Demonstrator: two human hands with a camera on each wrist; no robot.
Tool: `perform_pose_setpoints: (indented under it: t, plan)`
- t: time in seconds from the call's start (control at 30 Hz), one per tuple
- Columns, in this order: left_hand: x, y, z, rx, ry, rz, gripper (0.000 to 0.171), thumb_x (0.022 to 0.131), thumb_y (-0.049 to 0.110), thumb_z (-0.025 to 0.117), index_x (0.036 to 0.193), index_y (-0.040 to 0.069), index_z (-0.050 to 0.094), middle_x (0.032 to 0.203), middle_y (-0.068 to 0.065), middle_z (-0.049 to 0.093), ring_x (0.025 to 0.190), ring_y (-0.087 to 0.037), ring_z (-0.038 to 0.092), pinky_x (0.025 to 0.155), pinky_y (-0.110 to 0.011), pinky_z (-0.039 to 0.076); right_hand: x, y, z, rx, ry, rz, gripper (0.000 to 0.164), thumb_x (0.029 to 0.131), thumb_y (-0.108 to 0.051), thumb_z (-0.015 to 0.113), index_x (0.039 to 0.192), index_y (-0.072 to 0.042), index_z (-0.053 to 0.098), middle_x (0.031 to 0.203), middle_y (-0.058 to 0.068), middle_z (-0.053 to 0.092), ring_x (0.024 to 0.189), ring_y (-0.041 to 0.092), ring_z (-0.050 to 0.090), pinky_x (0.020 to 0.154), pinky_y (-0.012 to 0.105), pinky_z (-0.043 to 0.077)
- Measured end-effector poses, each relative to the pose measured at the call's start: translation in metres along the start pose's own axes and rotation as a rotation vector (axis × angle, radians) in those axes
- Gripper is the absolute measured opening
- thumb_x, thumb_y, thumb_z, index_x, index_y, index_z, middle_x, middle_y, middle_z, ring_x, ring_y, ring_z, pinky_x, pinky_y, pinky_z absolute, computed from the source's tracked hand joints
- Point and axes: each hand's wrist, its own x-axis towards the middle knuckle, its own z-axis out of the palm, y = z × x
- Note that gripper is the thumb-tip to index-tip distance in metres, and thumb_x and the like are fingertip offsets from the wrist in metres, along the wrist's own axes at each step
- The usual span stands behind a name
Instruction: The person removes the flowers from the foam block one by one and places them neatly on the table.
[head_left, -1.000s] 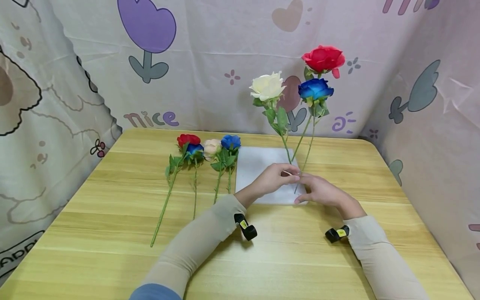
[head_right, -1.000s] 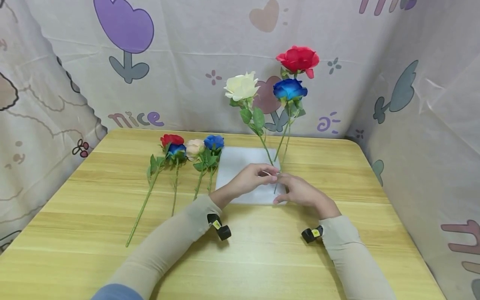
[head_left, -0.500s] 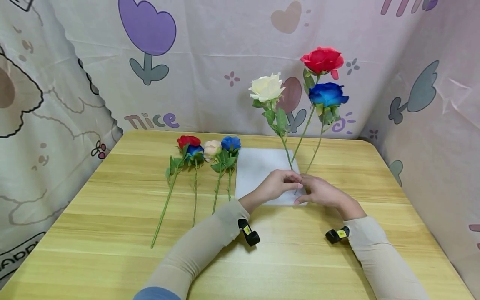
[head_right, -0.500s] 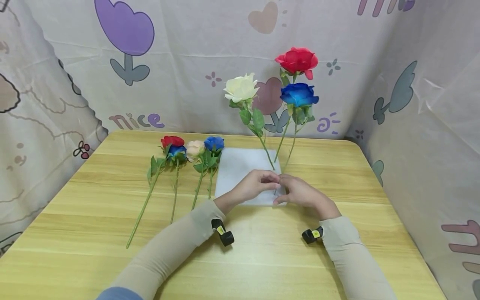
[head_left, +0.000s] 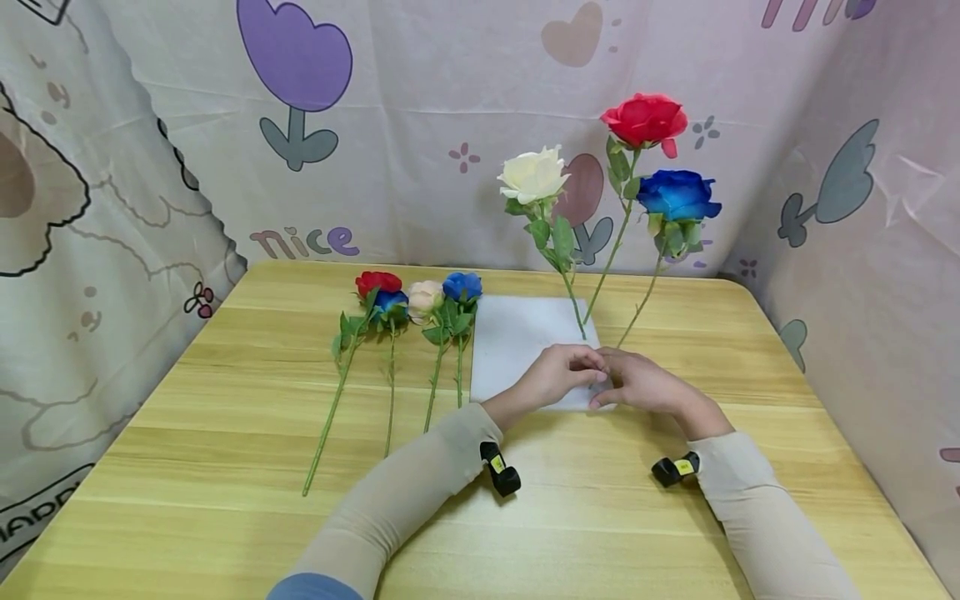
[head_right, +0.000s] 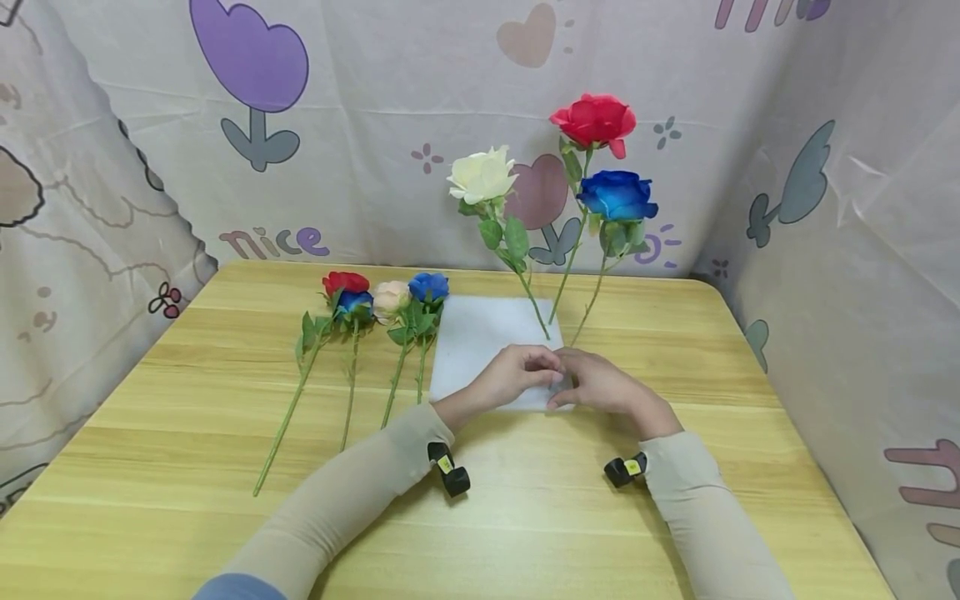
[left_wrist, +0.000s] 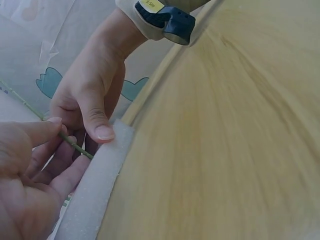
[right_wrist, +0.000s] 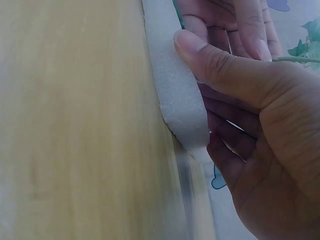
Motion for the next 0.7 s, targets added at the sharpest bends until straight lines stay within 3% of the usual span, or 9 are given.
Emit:
perform_pose_setpoints:
  t: [0.7]
  plan:
    - [-0.0018,0.0041,-0.0009,-0.007,0.029,0.028,0.005,0.093,0.016,0.069,0.094,0.012,0.072,0.090,0.008,0.068,0.083,-0.003,0.063,0.068,-0.019,0.055,0.0004,-0.0009,0.0003,-0.017,0.015,-0.007,0.057,0.081,-0.033,0.081,0.127,-0.006,0.061,0.133,0.013,0.056,0.121,0.032,0.052,0.102,0.053,0.042]
